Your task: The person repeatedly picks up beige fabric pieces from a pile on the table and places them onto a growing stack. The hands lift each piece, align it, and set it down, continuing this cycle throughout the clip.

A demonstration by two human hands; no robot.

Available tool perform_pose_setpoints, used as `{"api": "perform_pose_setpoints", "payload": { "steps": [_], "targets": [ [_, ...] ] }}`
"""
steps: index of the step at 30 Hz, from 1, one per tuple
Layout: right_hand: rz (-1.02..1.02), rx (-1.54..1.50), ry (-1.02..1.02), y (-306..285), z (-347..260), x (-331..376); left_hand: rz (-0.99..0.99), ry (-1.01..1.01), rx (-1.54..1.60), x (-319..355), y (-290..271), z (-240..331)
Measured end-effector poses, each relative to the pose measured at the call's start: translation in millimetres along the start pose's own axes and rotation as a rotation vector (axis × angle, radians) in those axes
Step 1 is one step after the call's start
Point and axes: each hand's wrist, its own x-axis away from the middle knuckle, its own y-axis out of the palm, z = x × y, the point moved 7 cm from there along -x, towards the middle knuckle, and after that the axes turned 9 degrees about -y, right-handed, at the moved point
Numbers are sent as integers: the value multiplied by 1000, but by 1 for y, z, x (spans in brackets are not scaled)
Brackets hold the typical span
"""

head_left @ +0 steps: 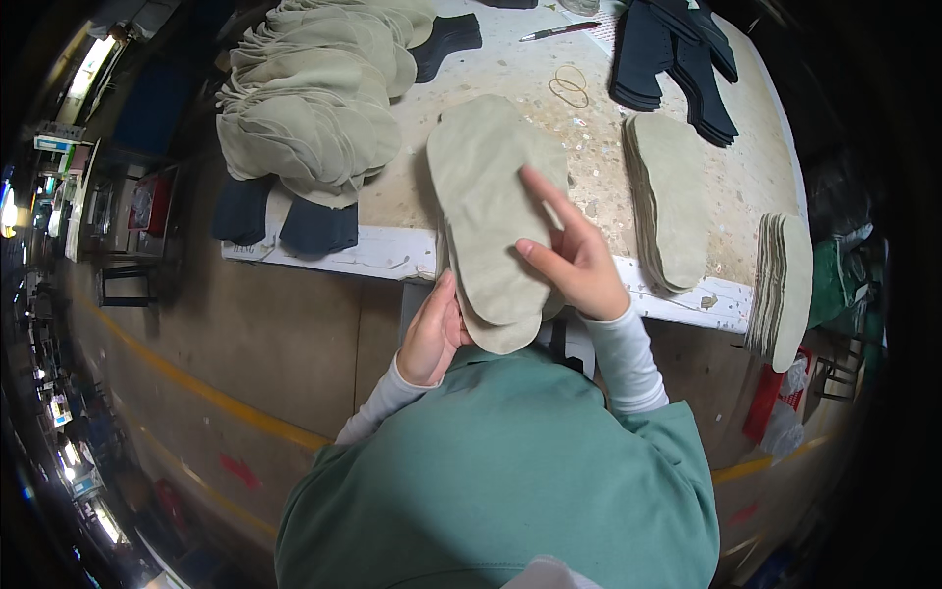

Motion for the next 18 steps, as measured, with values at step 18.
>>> {"api": "perform_pose_setpoints", "payload": {
  "steps": [18],
  "targets": [
    [-40, 151, 81, 4, 9, 43, 84, 95, -236, -3, 7, 3]
  ]
}}
